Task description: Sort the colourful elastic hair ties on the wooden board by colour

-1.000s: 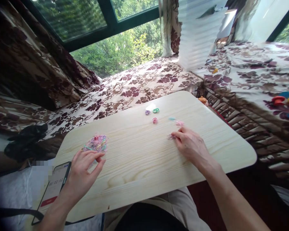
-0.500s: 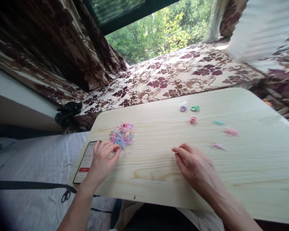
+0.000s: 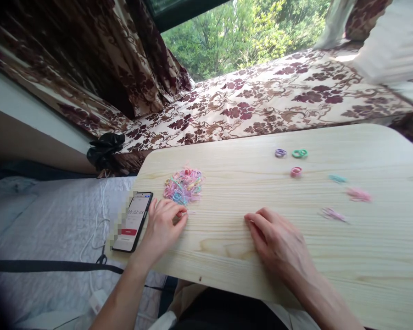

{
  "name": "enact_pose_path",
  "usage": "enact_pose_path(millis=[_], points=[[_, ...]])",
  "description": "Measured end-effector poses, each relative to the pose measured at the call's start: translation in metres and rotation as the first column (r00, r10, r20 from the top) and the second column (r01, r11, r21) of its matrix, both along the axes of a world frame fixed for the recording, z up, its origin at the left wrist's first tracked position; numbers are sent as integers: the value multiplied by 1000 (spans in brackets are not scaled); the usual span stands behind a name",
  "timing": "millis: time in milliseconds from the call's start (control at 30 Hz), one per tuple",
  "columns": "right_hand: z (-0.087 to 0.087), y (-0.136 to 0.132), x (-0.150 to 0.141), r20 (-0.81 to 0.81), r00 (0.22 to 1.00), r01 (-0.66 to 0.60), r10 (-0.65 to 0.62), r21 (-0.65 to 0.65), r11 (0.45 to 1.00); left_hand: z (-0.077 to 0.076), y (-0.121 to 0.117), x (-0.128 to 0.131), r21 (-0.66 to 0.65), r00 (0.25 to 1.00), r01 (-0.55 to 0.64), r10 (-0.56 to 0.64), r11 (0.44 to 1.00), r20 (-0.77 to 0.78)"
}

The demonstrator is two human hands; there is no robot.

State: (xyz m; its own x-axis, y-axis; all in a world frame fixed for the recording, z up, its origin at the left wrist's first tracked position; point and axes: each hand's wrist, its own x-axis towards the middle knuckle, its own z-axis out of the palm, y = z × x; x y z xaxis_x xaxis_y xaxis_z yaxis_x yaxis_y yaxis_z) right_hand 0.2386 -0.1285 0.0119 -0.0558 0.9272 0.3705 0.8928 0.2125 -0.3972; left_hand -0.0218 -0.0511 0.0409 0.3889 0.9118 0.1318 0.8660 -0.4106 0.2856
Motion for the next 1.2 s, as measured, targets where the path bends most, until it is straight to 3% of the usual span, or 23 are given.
enact_pose_path(millis=[400,700,967,1200], points=[[2,-2,-1,56,998,1,-2,6,1000,-5,3,2,-13,998,-3,2,1000,-66],[-1,0,-1,37,999,-1,0,2,1000,1,-4,12,47,992,31,-37,998,123],[14,-12,-13,-179,982,-75,66,-44,996,3,-25,50,7,923,192,-183,981,340],[15,-15,-21,-337,940,-63,52,-22,998,7,-36,60,32,868,290,-277,957,412]])
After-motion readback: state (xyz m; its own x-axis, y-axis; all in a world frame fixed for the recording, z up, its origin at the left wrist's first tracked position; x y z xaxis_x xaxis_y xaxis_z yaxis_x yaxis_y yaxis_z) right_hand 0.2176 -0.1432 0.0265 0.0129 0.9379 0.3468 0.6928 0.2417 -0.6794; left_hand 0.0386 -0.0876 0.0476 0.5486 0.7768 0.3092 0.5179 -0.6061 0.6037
